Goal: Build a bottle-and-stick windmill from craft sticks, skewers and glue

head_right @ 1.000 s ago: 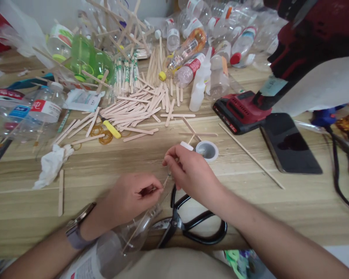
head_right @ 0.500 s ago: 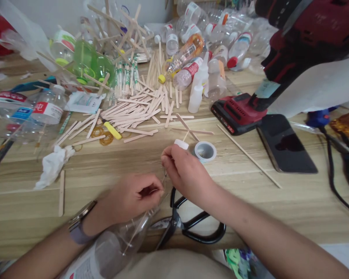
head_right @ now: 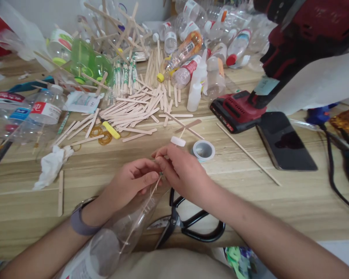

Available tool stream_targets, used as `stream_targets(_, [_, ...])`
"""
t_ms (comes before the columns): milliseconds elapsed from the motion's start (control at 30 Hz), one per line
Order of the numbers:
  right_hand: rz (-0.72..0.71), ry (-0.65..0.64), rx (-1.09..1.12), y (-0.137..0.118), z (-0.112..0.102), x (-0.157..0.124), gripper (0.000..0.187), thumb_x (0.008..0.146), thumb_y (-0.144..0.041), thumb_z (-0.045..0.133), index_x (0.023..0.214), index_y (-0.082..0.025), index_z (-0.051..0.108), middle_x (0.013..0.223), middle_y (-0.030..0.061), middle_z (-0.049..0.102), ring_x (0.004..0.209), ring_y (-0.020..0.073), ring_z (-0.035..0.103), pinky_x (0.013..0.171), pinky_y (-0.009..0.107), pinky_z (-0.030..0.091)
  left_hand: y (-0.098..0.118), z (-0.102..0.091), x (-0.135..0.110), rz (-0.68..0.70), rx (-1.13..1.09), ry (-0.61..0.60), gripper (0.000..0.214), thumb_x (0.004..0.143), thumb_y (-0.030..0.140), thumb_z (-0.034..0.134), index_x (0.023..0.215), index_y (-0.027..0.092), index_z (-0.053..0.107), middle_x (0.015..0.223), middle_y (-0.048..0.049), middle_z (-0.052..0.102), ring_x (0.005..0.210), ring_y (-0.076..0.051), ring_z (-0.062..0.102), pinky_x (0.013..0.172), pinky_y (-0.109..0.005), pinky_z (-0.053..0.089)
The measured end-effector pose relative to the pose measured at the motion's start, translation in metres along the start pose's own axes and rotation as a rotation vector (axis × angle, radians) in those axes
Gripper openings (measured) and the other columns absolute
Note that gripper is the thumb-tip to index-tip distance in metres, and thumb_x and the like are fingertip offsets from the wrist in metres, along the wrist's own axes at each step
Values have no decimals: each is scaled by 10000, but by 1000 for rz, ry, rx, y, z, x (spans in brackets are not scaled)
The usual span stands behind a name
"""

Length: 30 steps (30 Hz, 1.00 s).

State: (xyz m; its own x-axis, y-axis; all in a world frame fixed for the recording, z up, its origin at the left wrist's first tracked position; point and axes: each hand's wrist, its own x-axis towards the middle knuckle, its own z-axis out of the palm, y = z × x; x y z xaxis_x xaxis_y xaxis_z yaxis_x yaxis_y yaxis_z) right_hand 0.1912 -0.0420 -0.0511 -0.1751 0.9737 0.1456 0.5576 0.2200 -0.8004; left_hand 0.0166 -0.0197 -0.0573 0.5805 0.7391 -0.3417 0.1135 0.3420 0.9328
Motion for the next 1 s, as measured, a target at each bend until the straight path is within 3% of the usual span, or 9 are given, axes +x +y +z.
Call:
stream_targets(167, [-99, -20, -40, -1, 3, 0, 122, 950, -220, 447, 862, -219, 531, 926, 50, 750, 736, 155, 674, 624, 264, 477, -1, 2, 1, -17, -100, 44, 182, 795, 325, 702, 769, 180, 596, 608, 57, 521, 475, -59, 358, 456, -206, 284])
stream_targets(567, [-185, 12, 31, 0, 3, 1, 138, 950, -185, 474, 871, -224, 580, 1030, 69, 726, 994, 193, 685, 763, 295, 532, -3, 0, 1, 12, -42, -4, 201, 837, 352, 669, 792, 184, 568, 608, 62, 479, 510, -78, 385, 488, -226, 307])
stream_targets(633, [-173, 72, -35, -1, 0, -3, 127, 954, -194, 476, 950, -217, 600, 1001, 74, 719, 894, 181, 689, 715, 285, 528, -3, 0, 0, 11, -70, -1, 231, 863, 379, 652, 790, 182, 556, 585, 72, 457, 498, -71, 363, 487, -221, 296])
stream_targets(733, [-185, 111, -179, -2, -5, -9, 114, 947, -277, 531, 969, -194, 606, 777, 35, 661, 590, 138, 596, 564, 260, 477, -3, -1, -2, 6, -112, 18, 279, 861, 421, 665, 797, 178, 545, 571, 79, 437, 493, -66, 340, 480, -215, 269])
stream_targets(833, [-199, -9, -221, -1, -8, -13, 150, 919, -316, 588, 843, -187, 598, 705, 10, 598, 491, 108, 507, 470, 245, 397, -3, -2, -3, 6, -148, 23, 270, 864, 408, 669, 802, 181, 534, 573, 79, 434, 501, -66, 340, 479, -210, 258])
stream_targets(1000, [-253, -179, -113, 2, -6, -12, 214, 954, -174, 455, 766, -199, 554, 785, 44, 598, 674, 144, 586, 575, 253, 443, -4, -4, -5, 26, -199, 39, 204, 899, 365, 641, 864, 181, 559, 638, 63, 457, 551, -70, 386, 511, -204, 285])
